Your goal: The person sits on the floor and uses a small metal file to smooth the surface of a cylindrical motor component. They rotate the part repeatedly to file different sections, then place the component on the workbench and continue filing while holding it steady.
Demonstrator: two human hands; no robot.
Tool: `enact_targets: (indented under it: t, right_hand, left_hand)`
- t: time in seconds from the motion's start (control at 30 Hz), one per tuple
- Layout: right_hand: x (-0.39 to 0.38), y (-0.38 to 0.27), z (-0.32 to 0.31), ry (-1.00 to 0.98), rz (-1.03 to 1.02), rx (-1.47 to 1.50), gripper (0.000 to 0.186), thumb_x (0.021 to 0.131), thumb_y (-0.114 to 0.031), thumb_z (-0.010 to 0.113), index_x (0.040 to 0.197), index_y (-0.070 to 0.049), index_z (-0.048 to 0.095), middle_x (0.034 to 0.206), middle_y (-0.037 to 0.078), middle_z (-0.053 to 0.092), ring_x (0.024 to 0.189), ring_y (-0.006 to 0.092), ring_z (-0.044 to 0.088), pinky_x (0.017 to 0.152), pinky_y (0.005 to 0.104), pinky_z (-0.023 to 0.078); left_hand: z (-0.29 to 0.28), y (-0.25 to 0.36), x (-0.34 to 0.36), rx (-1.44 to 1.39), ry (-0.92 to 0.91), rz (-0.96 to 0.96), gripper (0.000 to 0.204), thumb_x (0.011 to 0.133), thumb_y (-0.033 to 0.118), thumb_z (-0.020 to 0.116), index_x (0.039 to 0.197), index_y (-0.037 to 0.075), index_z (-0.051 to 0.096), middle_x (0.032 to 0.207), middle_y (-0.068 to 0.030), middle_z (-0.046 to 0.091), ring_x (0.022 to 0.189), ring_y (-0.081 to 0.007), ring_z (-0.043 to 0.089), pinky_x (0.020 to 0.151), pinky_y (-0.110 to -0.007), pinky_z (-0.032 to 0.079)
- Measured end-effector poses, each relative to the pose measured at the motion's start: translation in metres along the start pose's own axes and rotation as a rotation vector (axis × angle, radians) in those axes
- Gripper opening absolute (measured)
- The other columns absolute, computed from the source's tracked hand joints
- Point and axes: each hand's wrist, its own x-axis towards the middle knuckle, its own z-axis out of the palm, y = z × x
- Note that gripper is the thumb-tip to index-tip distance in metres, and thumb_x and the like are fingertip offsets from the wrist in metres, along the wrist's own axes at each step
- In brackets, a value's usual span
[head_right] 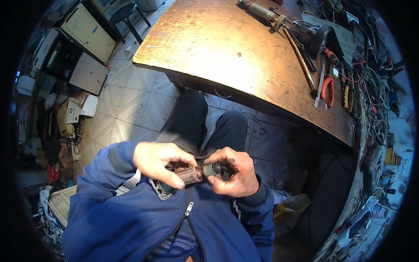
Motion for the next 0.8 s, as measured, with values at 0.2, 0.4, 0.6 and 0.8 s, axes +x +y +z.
enact_targets:
  t: [0.2, 0.4, 0.6, 0.8]
  right_hand:
    - [0.002, -0.005, 0.001, 0.009, -0.039, 0.019, 0.027, 0.070, 0.001, 0.072, 0.094, 0.005, 0.060, 0.077, 0.009, 0.066, 0.066, 0.0096, 0.064, 0.059, 0.0227, 0.049]
    - [0.001, -0.005, 0.000, 0.041, 0.012, -0.034, 0.025, 0.068, 0.002, 0.071, 0.091, 0.004, 0.061, 0.076, 0.007, 0.066, 0.065, 0.0087, 0.063, 0.059, 0.0220, 0.049]
    - [0.001, 0.004, -0.001, 0.094, 0.009, -0.024, 0.026, 0.068, 0.002, 0.071, 0.092, 0.004, 0.061, 0.076, 0.006, 0.066, 0.065, 0.0077, 0.062, 0.059, 0.0217, 0.049]
    - [0.002, -0.004, -0.003, 0.057, -0.027, -0.022, 0.027, 0.068, 0.001, 0.071, 0.092, 0.003, 0.061, 0.076, 0.007, 0.065, 0.065, 0.0083, 0.062, 0.058, 0.0222, 0.048]
  left_hand:
    - [-0.004, 0.001, 0.002, -0.603, -0.276, -0.118, 0.054, 0.091, 0.036, 0.065, 0.124, -0.005, 0.053, 0.091, -0.0088, 0.063, 0.081, -0.0155, 0.064, 0.075, -0.030, 0.055]
    - [0.004, 0.003, 0.000, 0.171, 0.086, 0.099, 0.040, 0.091, 0.029, 0.067, 0.116, -0.001, 0.059, 0.090, -0.0109, 0.069, 0.072, -0.0240, 0.069, 0.063, -0.032, 0.053]
    - [0.040, 0.023, -0.007, 1.007, 0.592, 0.137, 0.029, 0.083, 0.025, 0.070, 0.100, 0.005, 0.057, 0.079, -0.0129, 0.064, 0.066, -0.0330, 0.064, 0.058, -0.040, 0.049]
    - [0.016, 0.022, -0.005, 0.421, 0.236, 0.130, 0.038, 0.084, 0.022, 0.073, 0.110, -0.001, 0.057, 0.087, -0.0124, 0.067, 0.072, -0.0214, 0.067, 0.064, -0.030, 0.051]
